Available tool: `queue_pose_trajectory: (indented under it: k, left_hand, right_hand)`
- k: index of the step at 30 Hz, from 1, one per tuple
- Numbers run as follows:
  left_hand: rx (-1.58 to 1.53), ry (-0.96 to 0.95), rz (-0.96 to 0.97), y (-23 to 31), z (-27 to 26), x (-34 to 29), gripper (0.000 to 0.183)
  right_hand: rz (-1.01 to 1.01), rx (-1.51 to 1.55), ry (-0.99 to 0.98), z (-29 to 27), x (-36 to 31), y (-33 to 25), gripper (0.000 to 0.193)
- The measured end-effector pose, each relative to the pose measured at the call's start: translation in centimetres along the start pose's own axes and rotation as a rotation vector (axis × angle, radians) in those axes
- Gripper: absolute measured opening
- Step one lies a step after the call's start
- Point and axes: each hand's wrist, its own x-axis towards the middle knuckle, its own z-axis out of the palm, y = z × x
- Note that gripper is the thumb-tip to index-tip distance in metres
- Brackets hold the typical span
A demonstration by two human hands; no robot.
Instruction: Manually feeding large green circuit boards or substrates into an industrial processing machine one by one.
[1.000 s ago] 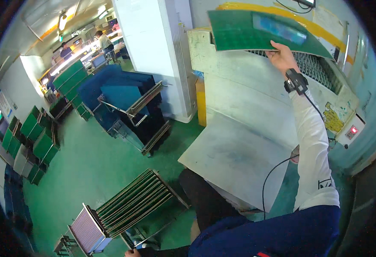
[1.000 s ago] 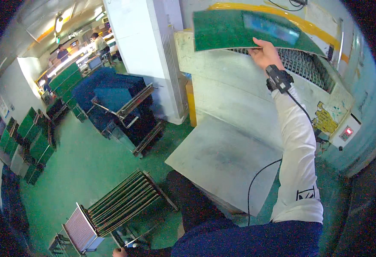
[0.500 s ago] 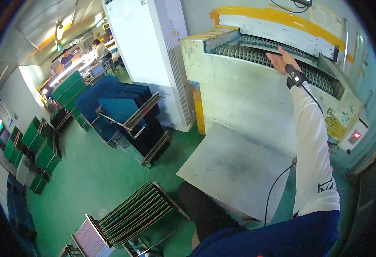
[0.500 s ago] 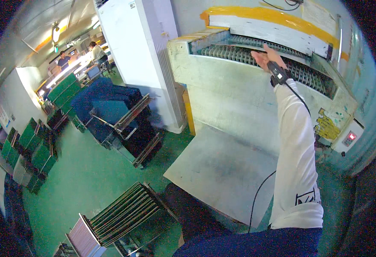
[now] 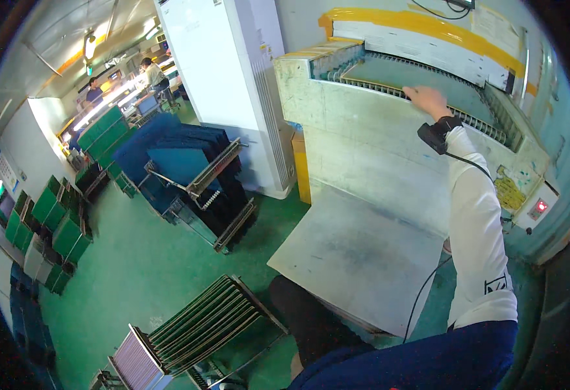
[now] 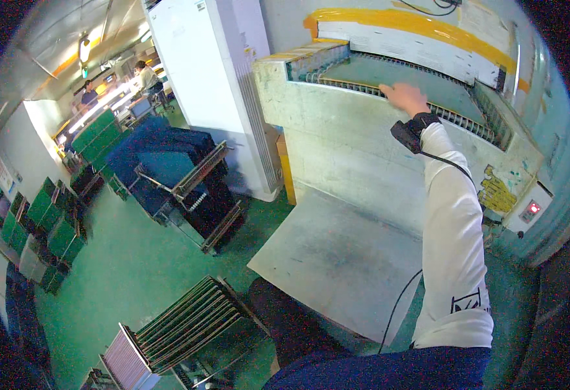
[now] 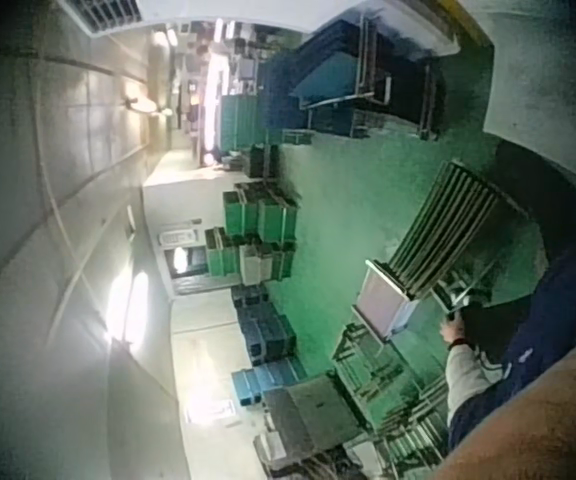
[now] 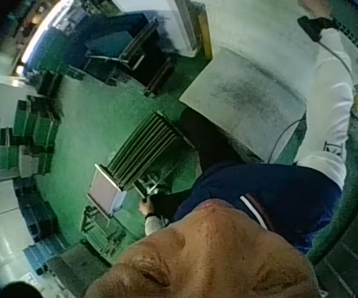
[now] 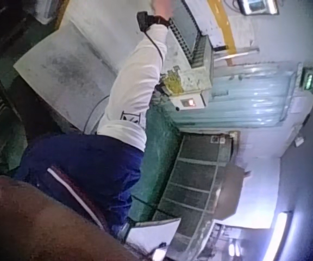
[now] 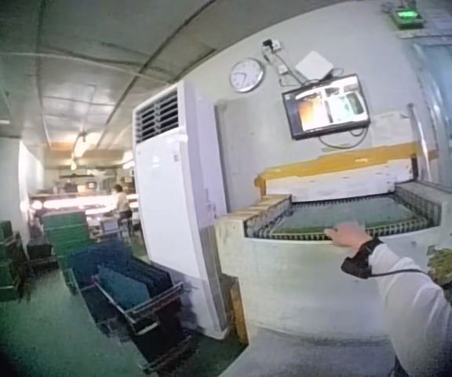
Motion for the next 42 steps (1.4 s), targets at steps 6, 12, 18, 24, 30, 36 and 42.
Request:
queue_pose_trajectory:
  k: [6, 12, 18, 24, 30, 36, 42]
  left_hand:
    - [0.014, -0.004, 0.026, 0.3, -0.2, 0.1, 0.065]
    - [-0.108, -0.025, -0.012, 0.5, 0.0, -0.4, 0.07]
    - [0.029, -0.049, -0.068, 1.8, -0.6, -1.6, 0.075]
    - [0.038, -0.072, -0.054, 0.1, -0.3, -1.2, 0.073]
    - [-0.036, 0.34, 0.19, -0.7, 3.0, 0.5, 0.04]
    - [0.003, 0.346, 0.031, 0.1, 0.6, -1.4, 0.038]
    - [-0.086, 0.408, -0.078, -1.1, 0.4, -3.4, 0.032]
  right_hand:
    - [0.032, -0.011, -0.028, -0.1, -0.7, -0.5, 0.069]
    - [-0.014, 0.042, -0.108, 0.7, 2.8, 1.7, 0.072]
    - [0.0, 0.016, -0.1, 0.9, 4.4, 2.7, 0.071]
    - [-0.114, 0.105, -0.086, 2.4, 5.0, 1.3, 0.066]
    - [-0.43, 0.235, 0.255, 3.5, 6.4, 1.0, 0.053]
    - [-0.836, 0.539, 0.117, 11.9, -1.8, -16.2, 0.045]
    - [-1.154, 0.697, -0.704, 19.3, -28.6, -35.6, 0.03]
